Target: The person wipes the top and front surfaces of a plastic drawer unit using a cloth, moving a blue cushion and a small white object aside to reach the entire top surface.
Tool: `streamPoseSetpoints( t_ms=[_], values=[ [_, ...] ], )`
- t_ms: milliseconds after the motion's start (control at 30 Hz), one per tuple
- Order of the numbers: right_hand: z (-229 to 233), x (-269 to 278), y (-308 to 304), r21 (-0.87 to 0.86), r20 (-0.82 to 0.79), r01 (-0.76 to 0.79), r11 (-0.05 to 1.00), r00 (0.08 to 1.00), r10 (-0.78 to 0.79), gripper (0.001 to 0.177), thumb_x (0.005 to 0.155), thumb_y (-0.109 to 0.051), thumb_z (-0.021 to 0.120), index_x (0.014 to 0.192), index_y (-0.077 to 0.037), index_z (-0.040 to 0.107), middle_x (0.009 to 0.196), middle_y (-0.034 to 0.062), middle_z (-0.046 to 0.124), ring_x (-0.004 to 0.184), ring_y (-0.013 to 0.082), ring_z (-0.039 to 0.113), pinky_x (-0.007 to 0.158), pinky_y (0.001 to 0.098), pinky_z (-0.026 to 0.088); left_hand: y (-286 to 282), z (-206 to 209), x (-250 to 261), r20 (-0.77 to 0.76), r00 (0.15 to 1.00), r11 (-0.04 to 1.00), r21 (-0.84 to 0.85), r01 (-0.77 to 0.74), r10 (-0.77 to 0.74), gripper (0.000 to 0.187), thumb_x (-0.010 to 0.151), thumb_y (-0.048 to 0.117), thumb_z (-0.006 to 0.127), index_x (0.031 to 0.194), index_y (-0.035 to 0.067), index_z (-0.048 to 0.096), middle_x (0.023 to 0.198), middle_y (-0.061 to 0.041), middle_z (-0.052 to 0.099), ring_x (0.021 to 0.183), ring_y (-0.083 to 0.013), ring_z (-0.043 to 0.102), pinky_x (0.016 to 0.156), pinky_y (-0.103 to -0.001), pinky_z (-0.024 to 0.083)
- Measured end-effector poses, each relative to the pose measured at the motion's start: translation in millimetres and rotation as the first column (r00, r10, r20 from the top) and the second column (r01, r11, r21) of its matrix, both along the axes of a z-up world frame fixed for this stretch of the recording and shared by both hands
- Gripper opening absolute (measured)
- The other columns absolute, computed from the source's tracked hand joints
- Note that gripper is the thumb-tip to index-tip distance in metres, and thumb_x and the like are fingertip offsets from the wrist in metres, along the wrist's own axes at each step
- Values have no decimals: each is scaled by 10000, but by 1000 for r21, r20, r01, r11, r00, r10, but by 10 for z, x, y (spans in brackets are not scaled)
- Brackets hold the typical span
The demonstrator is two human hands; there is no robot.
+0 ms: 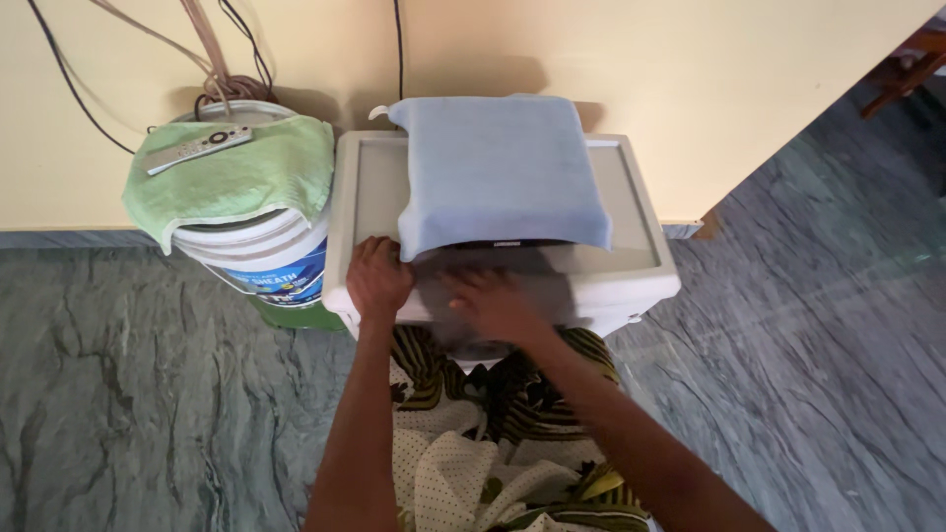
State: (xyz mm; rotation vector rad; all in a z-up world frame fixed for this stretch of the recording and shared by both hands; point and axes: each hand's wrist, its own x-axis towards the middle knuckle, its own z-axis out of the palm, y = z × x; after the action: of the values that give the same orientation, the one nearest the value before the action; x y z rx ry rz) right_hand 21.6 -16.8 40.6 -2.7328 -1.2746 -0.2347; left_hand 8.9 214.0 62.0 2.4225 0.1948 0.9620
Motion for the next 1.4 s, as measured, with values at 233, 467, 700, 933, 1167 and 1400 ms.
streamPoseSetpoints(
  t_ms=[233, 467, 700, 933, 1167, 1400],
  values=[
    [28, 51, 345, 83, 2, 109, 991, 994, -110, 561, 1023, -562, 434, 1492, -268, 524, 1391, 82, 626, 1343, 354, 540, 1035, 604, 413, 7, 15, -14, -104, 995, 999, -36, 11, -15, 166, 783, 145, 674, 907, 62, 746, 1081, -118, 725, 1122, -358, 629, 951, -458, 518],
    [-235, 237, -464, 31, 42, 245, 969, 968, -246, 616, 1002, -623, 434, 1359, -161, 630, 1331, 152, 642, 1202, 362, 572, 1011, 593, 406, 3, 2, -12, -64, 998, 999, -40, 16, -19, 121, 843, 158, 693, 896, 64, 746, 1098, -103, 733, 1125, -354, 638, 945, -463, 523],
    [-288, 396, -1652, 218, 169, 373, 902, 896, -411, 506, 1039, -532, 410, 1286, -188, 688, 1389, 72, 638, 1378, 319, 488, 1135, 595, 235, -7, 52, -34, -134, 991, 996, -84, 19, -30, 131, 822, 125, 669, 904, 58, 747, 1065, -100, 733, 1080, -348, 648, 918, -462, 530],
    [-572, 462, -1492, 270, 218, 577, 771, 743, -633, 451, 1048, -463, 436, 1222, -151, 711, 1381, 100, 638, 1330, 340, 496, 1171, 644, 150, -21, 4, -11, -39, 999, 999, -42, -5, 4, 121, 839, 130, 676, 890, 45, 744, 1093, -110, 740, 1093, -345, 653, 935, -454, 531],
    [-464, -31, -119, 71, 66, 501, 863, 861, -505, 484, 1064, -469, 401, 1241, -97, 656, 1245, 132, 626, 1171, 343, 549, 1116, 585, 306, -4, -43, 24, -90, 996, 1000, -15, -3, 2, 134, 822, 155, 682, 886, 62, 755, 1113, -104, 743, 1120, -341, 641, 967, -441, 523],
    [-91, -114, 451, 145, -33, 245, 959, 970, -243, 553, 1082, -483, 365, 1508, -164, 515, 1317, 155, 584, 1220, 339, 504, 1108, 628, 268, 26, -59, 19, -106, 994, 999, -47, -6, 1, 193, 801, 120, 663, 958, 55, 754, 1145, -113, 717, 1153, -344, 621, 968, -448, 513]
  ],
)
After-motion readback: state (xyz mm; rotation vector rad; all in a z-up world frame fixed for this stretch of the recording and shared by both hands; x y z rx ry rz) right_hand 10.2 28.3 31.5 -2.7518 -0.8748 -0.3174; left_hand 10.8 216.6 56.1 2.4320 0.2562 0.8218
